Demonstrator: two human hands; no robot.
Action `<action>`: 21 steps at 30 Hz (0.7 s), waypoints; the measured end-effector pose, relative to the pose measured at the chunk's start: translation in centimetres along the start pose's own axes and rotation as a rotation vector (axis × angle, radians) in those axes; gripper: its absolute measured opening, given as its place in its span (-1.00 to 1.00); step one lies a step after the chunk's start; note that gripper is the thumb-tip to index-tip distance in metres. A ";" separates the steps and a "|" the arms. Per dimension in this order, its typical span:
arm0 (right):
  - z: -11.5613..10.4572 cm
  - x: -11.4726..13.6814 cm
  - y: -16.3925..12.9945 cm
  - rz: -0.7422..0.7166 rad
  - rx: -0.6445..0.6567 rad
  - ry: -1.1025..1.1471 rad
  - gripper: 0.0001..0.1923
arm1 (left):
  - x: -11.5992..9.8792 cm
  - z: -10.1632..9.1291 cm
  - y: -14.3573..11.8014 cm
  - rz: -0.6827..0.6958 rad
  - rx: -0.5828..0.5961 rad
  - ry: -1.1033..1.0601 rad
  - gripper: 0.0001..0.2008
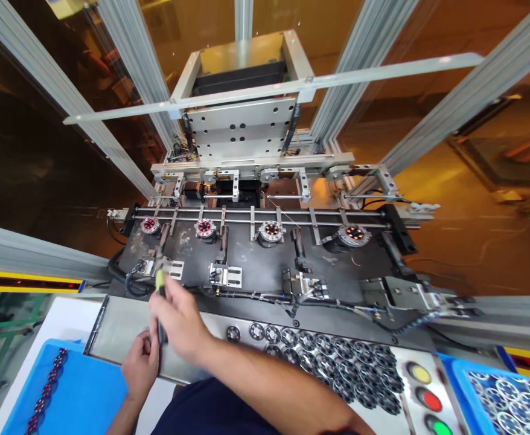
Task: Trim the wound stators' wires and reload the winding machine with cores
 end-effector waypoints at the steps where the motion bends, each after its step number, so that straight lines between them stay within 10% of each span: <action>1: 0.5 0.6 -2.1 0.035 0.090 -0.013 -0.69 | 0.0 0.0 0.0 -0.005 0.005 -0.004 -0.69; 4: -1.2 3.2 -6.8 0.024 0.178 -0.029 -0.55 | 0.0 0.0 0.1 -0.028 0.012 -0.023 -0.68; 11: -13.3 6.9 -6.6 -0.117 -0.339 -0.129 -0.72 | 0.1 0.0 0.4 -0.083 0.002 -0.023 -0.66; 21: -15.2 6.8 -5.2 -0.179 -0.461 -0.037 -0.72 | -0.3 -0.1 0.9 -0.068 -0.006 0.033 -0.66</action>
Point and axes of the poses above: each hand's wrist, its own y-axis towards the middle knuckle, its own z-axis out of the palm, x = y × z, the point moved 6 cm from there along y, towards the middle knuckle, and after that the axes turned 10 degrees about x, right-handed, at the moved point
